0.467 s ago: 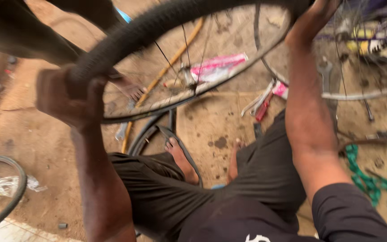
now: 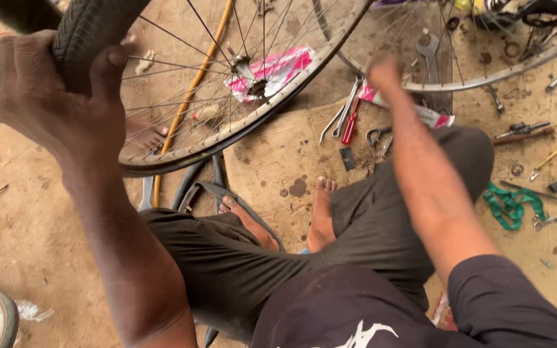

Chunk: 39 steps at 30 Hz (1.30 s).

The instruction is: The person is repairing a bicycle tire by seating the tire onto the rim using a tire lever and applying lubricant to the rim. They work on the tire bead and then apply a substance from a bottle to the rim area.

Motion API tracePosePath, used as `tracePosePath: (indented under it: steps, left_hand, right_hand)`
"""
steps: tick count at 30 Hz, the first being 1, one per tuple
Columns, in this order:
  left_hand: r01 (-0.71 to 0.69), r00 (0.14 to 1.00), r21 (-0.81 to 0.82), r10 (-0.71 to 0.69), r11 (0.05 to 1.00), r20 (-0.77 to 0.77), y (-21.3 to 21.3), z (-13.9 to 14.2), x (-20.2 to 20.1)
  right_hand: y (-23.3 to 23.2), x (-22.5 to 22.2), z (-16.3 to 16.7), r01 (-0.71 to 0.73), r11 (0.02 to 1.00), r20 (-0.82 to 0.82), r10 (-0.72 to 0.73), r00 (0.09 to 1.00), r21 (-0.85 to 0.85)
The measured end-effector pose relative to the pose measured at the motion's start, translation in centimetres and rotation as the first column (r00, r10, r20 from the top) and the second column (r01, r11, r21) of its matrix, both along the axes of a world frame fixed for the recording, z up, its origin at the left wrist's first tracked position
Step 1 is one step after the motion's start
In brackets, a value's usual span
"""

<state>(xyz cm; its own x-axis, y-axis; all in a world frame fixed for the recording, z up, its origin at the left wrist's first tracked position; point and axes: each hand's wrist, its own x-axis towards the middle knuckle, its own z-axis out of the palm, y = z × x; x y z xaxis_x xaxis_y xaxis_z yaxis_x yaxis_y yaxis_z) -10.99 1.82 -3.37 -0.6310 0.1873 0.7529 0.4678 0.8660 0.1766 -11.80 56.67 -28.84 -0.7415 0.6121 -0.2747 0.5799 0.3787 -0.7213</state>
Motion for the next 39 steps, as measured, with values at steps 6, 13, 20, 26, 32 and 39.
tracePosePath:
  steps: [6,13,20,26,32,39]
  left_hand:
    - [-0.088,0.996,-0.018,0.089,0.996,0.024,-0.6,0.3,-2.9]
    - [-0.226,0.960,0.107,0.203,0.968,0.191,1.2,2.1,-3.3]
    - [-0.230,0.966,0.259,0.188,0.938,0.175,-0.9,2.3,-2.2]
    - [-0.230,0.969,0.315,0.186,0.921,0.164,-2.6,1.1,-2.0]
    - [-0.235,0.966,0.307,0.186,0.922,0.181,-3.3,0.4,-1.3]
    - [-0.275,0.944,0.279,0.204,0.920,0.258,-3.4,1.8,-0.1]
  right_hand:
    - [-10.5,5.0,-8.2,-0.339,0.921,0.374,0.251,0.893,0.191]
    - [-14.1,3.6,-8.2,-0.465,0.716,0.400,0.276,0.874,0.521]
    - [-16.4,5.2,-7.1,-0.434,0.854,0.517,0.244,0.820,0.286]
    - [-18.6,8.0,-4.9,-0.256,0.915,0.528,0.056,0.847,0.313]
    - [-19.2,8.5,-3.4,-0.039,0.980,0.522,-0.070,0.850,0.196]
    - [-20.1,8.4,-3.3,-0.173,0.982,0.546,0.102,0.831,0.080]
